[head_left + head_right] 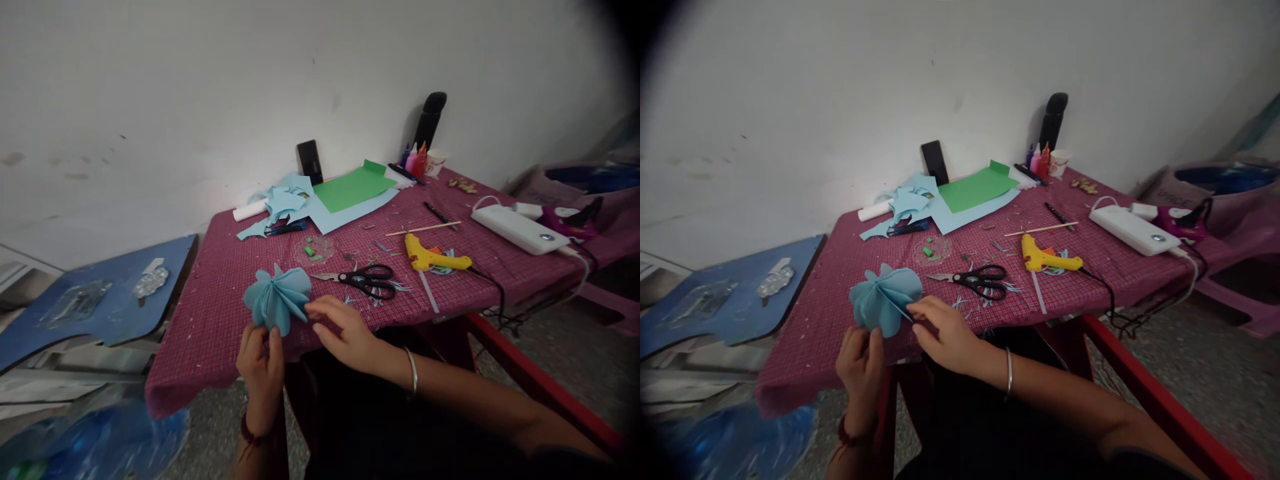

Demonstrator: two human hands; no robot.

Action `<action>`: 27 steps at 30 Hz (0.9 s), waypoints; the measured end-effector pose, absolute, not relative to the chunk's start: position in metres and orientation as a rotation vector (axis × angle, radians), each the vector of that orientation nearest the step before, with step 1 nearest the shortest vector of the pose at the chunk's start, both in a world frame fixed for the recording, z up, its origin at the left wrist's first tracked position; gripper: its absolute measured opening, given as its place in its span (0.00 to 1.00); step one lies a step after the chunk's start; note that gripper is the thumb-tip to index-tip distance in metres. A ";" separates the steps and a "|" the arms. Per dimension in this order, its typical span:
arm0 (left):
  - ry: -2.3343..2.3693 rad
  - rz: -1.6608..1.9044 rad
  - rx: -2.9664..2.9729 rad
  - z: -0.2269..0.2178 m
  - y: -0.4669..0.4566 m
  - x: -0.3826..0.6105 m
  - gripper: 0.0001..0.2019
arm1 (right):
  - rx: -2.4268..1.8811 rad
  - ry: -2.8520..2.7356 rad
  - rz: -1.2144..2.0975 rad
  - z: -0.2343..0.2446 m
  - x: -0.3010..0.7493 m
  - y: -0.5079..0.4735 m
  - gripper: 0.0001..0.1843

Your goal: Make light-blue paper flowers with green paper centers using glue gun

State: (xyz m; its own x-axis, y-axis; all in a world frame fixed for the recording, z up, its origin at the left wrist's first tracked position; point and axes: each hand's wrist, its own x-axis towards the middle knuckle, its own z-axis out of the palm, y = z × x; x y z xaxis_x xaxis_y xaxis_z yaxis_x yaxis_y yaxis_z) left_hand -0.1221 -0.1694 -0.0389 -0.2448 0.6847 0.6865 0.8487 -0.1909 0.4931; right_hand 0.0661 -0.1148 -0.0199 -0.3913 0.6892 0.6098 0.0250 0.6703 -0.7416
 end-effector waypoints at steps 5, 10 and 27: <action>-1.855 -1.361 -1.834 -0.038 -0.170 -0.121 0.12 | -0.630 -2.041 0.795 -0.027 0.050 -0.108 0.18; -1.770 -1.270 -1.843 -0.037 -0.171 -0.120 0.11 | -0.579 -2.085 0.655 -0.031 0.041 -0.101 0.10; -1.646 -1.346 -1.905 -0.035 -0.175 -0.109 0.15 | -0.557 -2.193 0.636 -0.024 0.050 -0.118 0.13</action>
State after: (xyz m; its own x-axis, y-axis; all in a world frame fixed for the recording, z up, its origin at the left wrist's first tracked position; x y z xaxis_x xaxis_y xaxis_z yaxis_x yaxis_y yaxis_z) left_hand -0.1095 -0.1750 -0.0350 -0.0868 0.6202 0.7796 0.8870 -0.3081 0.3438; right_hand 0.0499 -0.1178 -0.0243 -0.6076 0.5689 0.5542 0.1839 0.7796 -0.5987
